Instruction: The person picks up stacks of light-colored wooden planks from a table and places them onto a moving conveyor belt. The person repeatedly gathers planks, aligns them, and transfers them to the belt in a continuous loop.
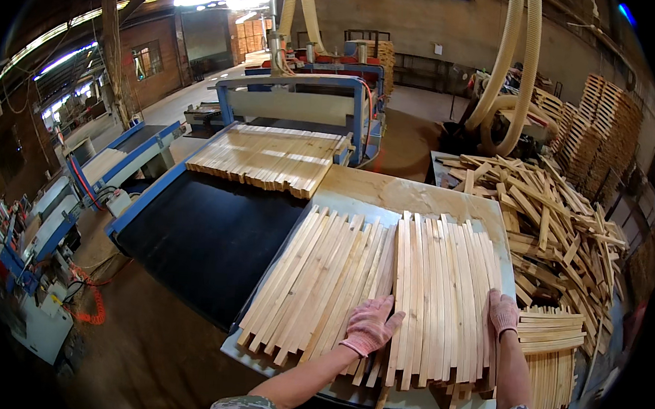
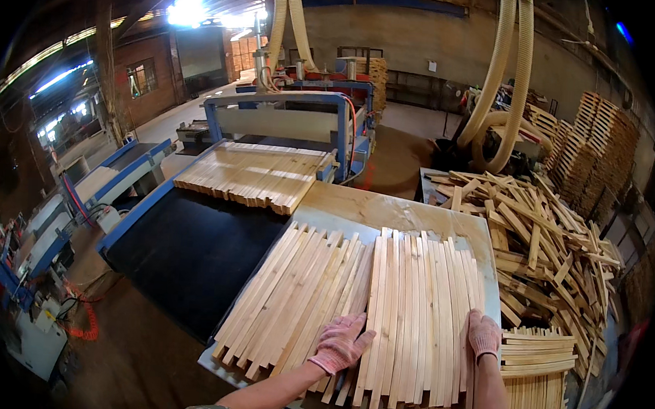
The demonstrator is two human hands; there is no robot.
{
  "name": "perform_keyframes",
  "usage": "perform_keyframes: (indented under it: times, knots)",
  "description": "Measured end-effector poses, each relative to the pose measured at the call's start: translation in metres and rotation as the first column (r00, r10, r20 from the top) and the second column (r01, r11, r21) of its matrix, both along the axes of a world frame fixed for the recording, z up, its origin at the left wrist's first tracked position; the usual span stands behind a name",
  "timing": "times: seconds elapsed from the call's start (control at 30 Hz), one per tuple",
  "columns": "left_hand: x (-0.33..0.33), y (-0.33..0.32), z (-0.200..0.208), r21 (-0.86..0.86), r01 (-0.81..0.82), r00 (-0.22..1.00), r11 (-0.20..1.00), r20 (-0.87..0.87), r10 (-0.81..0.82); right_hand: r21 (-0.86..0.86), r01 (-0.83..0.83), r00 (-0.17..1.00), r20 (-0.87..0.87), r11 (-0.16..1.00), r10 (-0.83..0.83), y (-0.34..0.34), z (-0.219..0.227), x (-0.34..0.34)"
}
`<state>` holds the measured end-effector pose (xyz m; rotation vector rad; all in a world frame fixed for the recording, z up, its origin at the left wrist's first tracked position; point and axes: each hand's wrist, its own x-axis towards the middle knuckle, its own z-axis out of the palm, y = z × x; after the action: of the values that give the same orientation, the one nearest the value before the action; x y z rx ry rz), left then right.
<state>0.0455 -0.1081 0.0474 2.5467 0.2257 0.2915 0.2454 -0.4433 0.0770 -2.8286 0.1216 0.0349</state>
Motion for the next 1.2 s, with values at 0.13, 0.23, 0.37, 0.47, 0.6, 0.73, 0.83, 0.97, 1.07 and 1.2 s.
perform_keyframes:
  times: [0.13,0.23,0.37,0.47,0.6,0.73,0.83,0.97,1.07,1.2]
  knots:
    - [0.012,0.003,0.029,0.133,0.014,0.988,0.991,-0.152,0.006,0.089,-0.151,0.981,-0.110,0.985,0.160,-0.021,0.007,0.016]
    - [0.034,0.003,0.029,0.166,0.016,0.960,0.986,-0.279,0.031,0.169,-0.117,0.970,-0.190,0.979,0.148,-0.048,-0.015,0.049]
    - [0.058,-0.012,0.046,0.186,0.024,0.875,0.982,-0.478,0.070,0.057,-0.108,0.992,-0.053,0.993,0.111,-0.020,-0.001,0.034]
    - [0.060,-0.010,0.061,0.118,0.037,0.828,0.992,-0.560,0.036,0.110,-0.071,0.987,-0.137,0.991,0.085,0.019,0.052,0.000]
    - [0.062,-0.013,0.051,-0.087,-0.061,0.823,0.994,-0.569,0.001,0.140,-0.062,0.990,-0.115,0.988,0.079,0.009,0.034,0.009]
    - [0.059,-0.022,0.018,-0.398,-0.237,0.901,0.887,-0.431,0.047,0.139,-0.095,0.993,-0.059,0.986,0.104,0.000,0.004,0.025]
    - [0.053,-0.033,0.023,-0.651,-0.293,0.946,0.700,-0.305,0.113,0.218,-0.105,0.995,0.019,0.970,0.103,-0.011,-0.002,0.020]
    - [0.056,-0.036,0.012,-0.769,-0.285,0.947,0.571,-0.319,0.044,0.247,-0.100,0.993,-0.031,0.964,0.111,-0.028,-0.018,0.042]
    - [0.045,-0.026,0.026,-0.860,-0.225,0.971,0.459,-0.236,0.032,0.320,-0.088,0.996,0.034,0.943,0.081,-0.029,-0.033,0.044]
    - [0.036,-0.002,0.011,-0.916,-0.148,0.988,0.372,-0.117,0.106,0.348,-0.115,0.993,0.031,0.930,0.111,0.019,-0.004,0.013]
